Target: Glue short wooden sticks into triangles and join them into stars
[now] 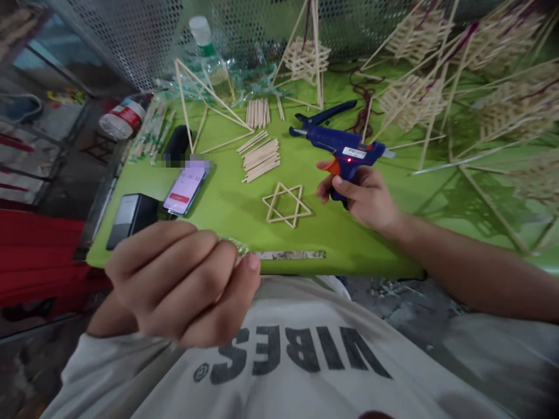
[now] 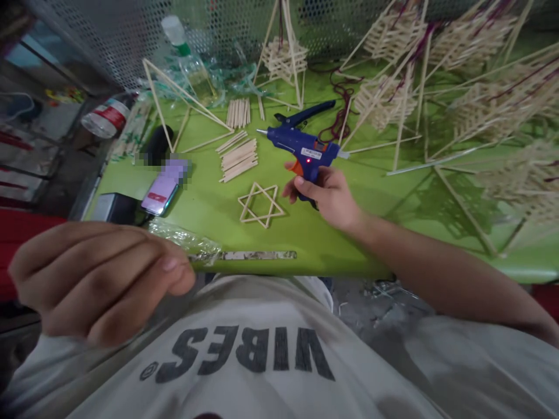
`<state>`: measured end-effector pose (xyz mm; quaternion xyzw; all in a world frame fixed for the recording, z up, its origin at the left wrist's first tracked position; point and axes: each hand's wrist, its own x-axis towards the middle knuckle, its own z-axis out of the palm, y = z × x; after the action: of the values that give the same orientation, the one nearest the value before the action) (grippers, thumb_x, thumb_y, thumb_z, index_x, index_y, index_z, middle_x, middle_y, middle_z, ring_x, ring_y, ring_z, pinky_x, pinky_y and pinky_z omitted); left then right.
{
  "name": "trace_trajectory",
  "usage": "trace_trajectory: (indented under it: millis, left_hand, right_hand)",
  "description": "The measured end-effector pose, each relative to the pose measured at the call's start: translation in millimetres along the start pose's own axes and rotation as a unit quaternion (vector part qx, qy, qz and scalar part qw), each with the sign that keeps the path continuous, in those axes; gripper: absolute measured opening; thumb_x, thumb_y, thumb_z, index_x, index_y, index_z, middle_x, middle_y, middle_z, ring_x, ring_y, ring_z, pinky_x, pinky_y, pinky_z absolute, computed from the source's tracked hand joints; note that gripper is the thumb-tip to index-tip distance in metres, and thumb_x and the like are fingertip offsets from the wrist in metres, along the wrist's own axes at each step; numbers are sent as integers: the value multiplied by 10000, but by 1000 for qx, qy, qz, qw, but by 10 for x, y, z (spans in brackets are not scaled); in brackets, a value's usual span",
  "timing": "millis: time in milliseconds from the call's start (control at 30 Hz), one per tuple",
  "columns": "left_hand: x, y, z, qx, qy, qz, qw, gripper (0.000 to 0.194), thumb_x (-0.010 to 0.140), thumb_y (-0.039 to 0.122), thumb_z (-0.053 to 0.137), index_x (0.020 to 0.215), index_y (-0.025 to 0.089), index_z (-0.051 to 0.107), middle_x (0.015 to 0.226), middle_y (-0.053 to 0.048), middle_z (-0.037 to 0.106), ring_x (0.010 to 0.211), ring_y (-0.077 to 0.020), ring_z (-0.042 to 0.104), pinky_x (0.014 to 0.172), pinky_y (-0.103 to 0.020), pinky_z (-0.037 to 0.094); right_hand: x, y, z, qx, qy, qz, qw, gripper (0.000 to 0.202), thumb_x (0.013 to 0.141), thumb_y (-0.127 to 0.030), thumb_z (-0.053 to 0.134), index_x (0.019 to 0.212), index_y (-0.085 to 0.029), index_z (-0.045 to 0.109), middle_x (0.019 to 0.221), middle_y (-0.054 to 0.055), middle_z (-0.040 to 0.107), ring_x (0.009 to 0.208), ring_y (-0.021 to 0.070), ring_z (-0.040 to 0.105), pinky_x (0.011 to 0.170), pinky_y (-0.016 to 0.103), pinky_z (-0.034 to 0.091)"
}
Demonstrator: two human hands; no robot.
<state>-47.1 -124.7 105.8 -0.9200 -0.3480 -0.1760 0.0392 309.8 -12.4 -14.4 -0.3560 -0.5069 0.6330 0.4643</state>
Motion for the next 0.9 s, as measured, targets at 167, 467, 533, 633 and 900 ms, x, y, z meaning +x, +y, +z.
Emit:
trace_trajectory:
  millis: [167, 467, 533, 633, 900]
  left_hand:
    - [425, 7, 15, 105, 110, 33, 988, 196, 991, 131, 718, 1079, 306, 721, 867, 4, 785, 752, -233, 744, 660, -440, 558]
    - [711, -806, 873, -115, -215, -217, 945, 309, 1136, 334, 604, 1268, 198, 850, 1303, -124, 912, 1112, -298, 841, 941, -428, 606]
    - [665, -823, 969, -144, -233, -227, 934, 302, 1143, 338, 609, 1248, 206, 859, 1283, -113, 915, 1083, -290, 838, 914, -418, 597]
    - [593, -782, 1014, -166, -244, -220, 930, 303, 1158, 357, 606, 1208, 217, 870, 1258, -108, 912, 1027, -279, 824, 847, -404, 572]
    - [640, -627, 954, -157, -277, -230, 920, 293, 1181, 346, 603, 1173, 215, 865, 1150, -104, 890, 959, -298, 815, 793, -414, 555]
  right_hand:
    - [-30, -100, -1, 12, 3, -31, 999, 526, 866, -590, 1099, 1214, -255, 891, 745, -23, 700, 679, 195, 616, 736, 416, 542]
    - [-6, -140, 1, 0, 13, 55, 998, 549, 821, -672, 1125, 953, -267, 778, 603, -73, 467, 577, 146, 428, 599, 351, 439]
    - [-6, -140, -32, -27, 14, 71, 997, 630, 803, -787, 1116, 964, -270, 792, 642, -39, 566, 608, 175, 534, 608, 372, 520]
    - [-46, -197, -42, -72, 36, 79, 994, 661, 831, -861, 1067, 1021, -271, 836, 763, 21, 713, 695, 214, 679, 604, 375, 578]
    - [-34, -339, 48, -179, 14, 142, 973, 609, 917, -849, 1014, 1048, -269, 881, 806, 23, 763, 674, 173, 687, 583, 336, 547]
